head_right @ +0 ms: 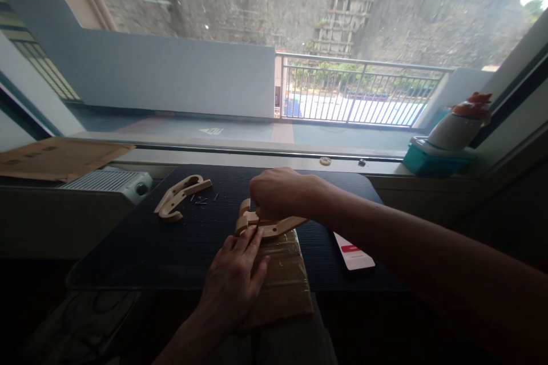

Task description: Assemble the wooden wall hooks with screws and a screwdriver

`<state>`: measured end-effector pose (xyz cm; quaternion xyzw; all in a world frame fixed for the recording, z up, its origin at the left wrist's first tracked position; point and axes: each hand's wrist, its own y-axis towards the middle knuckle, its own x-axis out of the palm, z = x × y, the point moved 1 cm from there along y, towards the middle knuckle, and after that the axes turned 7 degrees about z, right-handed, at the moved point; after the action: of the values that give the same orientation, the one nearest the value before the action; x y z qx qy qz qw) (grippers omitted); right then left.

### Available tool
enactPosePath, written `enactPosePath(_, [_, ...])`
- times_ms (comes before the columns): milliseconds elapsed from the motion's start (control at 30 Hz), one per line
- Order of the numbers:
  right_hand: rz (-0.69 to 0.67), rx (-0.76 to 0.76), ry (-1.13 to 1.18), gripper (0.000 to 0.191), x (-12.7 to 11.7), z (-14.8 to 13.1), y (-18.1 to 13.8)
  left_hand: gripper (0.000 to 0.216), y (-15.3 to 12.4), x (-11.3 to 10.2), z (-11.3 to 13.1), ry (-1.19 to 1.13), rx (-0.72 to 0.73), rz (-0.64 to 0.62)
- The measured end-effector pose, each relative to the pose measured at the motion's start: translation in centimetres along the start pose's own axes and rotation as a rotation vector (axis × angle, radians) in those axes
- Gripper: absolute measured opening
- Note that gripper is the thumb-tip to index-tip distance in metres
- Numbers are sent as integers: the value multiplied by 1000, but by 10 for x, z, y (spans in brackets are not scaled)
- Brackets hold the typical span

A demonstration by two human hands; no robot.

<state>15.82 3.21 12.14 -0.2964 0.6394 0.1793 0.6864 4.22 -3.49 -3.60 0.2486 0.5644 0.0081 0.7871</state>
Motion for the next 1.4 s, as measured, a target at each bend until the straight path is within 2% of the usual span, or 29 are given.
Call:
enactPosePath(133, [-30,-31,4,17,3,1,5,47,-1,-1,0,0,0,-9])
enactPosePath(367, [-55,-217,-63,16,8,3,19,46,-1,1,-1,-23,-7,-7])
enactPosePath(567, [-50,-4,-63,17,5,-5,24,46,0,0,-1,-30,-8,-21])
enactPosePath(633, [-75,25,-42,20,2,-5,25,46,0,0,-1,-31,-11,-17])
enactPosePath(767, [-138,6,-36,37,-7,-2,21,45,0,-1,-2,-38,-7,4])
enactPosePath(1000, [-106,-113,-9,28,-9,2,18,45,-1,-1,-1,-21,-6,4])
enactPosePath(1133, [-109,-68,-22,23,-2,3,22,46,-1,0,-1,-17,-5,3])
enactPosePath(1267, [-66,10,-58,28,-1,2,23,46,-1,-1,-1,-15,-2,1])
enactPosePath(1400, [-93,-24,-24,31,-9,0,17,45,-1,-1,-1,-21,-4,16])
